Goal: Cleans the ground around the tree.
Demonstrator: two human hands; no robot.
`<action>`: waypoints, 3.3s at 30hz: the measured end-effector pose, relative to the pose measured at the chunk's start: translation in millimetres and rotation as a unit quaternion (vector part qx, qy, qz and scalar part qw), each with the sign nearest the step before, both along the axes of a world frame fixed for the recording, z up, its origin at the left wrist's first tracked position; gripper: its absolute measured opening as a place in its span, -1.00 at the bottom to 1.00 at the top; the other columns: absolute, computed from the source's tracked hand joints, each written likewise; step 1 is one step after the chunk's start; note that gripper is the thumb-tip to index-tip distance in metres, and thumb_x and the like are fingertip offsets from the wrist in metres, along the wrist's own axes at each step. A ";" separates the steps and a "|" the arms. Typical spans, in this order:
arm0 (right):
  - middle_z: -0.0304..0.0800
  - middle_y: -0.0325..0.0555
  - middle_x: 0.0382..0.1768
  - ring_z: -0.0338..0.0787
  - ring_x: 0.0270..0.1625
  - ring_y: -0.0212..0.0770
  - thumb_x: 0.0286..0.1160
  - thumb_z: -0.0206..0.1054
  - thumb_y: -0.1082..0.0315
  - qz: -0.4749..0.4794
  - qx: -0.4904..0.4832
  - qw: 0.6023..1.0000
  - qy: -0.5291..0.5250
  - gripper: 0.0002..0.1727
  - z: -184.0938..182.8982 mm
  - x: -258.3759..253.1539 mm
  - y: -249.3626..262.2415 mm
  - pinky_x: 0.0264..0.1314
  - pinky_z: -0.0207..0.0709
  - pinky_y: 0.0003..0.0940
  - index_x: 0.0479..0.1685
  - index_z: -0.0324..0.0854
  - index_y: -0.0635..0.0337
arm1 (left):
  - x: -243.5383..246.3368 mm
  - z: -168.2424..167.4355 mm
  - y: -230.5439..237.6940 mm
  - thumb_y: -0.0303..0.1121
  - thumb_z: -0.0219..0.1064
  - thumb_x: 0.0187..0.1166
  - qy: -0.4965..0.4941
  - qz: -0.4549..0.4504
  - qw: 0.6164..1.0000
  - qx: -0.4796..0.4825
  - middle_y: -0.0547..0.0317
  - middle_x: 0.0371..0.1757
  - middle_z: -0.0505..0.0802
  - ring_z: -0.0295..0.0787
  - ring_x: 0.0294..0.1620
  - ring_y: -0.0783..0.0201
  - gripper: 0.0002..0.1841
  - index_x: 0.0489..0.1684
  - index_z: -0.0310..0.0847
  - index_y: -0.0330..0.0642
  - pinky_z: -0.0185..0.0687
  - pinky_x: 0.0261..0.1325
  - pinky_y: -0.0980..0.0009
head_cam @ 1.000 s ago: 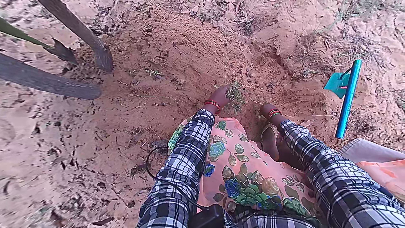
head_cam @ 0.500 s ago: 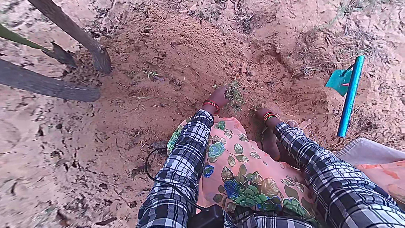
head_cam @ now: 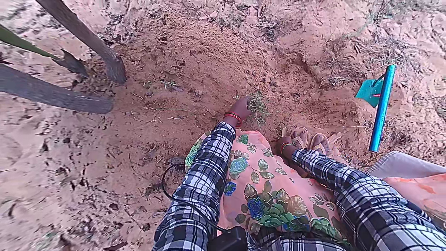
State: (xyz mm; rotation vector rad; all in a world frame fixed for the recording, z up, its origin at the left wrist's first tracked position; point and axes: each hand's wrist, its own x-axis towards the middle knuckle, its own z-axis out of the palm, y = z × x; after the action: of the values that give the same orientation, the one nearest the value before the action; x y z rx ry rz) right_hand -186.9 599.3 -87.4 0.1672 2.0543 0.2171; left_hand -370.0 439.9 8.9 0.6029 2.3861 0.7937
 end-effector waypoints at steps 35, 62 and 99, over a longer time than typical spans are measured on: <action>0.08 0.51 0.79 0.29 0.72 0.55 0.24 0.58 -0.34 -0.311 -0.128 0.907 0.253 0.26 -10.0 -53.1 144.3 0.62 0.22 0.52 0.94 0.00 0.03 | 0.6 -3.8 1.1 -0.44 0.56 0.43 -0.004 -0.005 1.000 -0.008 -0.38 0.69 0.47 0.46 0.68 -0.24 -0.16 0.77 0.22 -0.37 0.32 0.71 -0.14; 0.69 0.52 0.26 0.72 0.29 0.51 0.34 0.57 0.46 -0.481 -0.256 0.709 0.447 -0.33 -14.9 -83.3 133.9 0.31 0.55 0.48 0.50 0.44 0.37 | 7.9 34.7 47.7 -0.28 0.60 0.46 -0.063 0.194 0.979 0.022 -0.37 0.55 0.59 0.54 0.58 -0.24 -0.21 0.70 0.32 -0.31 0.41 0.60 -0.22; 0.75 0.48 0.25 0.71 0.38 0.49 0.73 0.25 0.09 -0.396 0.011 0.871 0.291 -0.50 -40.7 -78.0 232.3 0.35 0.47 0.53 0.29 0.67 0.39 | 4.1 40.0 46.1 -0.39 0.56 0.45 -0.014 0.184 0.980 0.072 -0.26 0.56 0.63 0.57 0.59 -0.11 -0.23 0.71 0.31 -0.33 0.40 0.64 -0.09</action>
State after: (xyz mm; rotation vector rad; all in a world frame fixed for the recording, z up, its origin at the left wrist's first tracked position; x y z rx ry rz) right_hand -264.9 831.6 -128.1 1.1832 2.3733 -0.3693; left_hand -365.9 486.0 48.9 0.2017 2.4614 1.1311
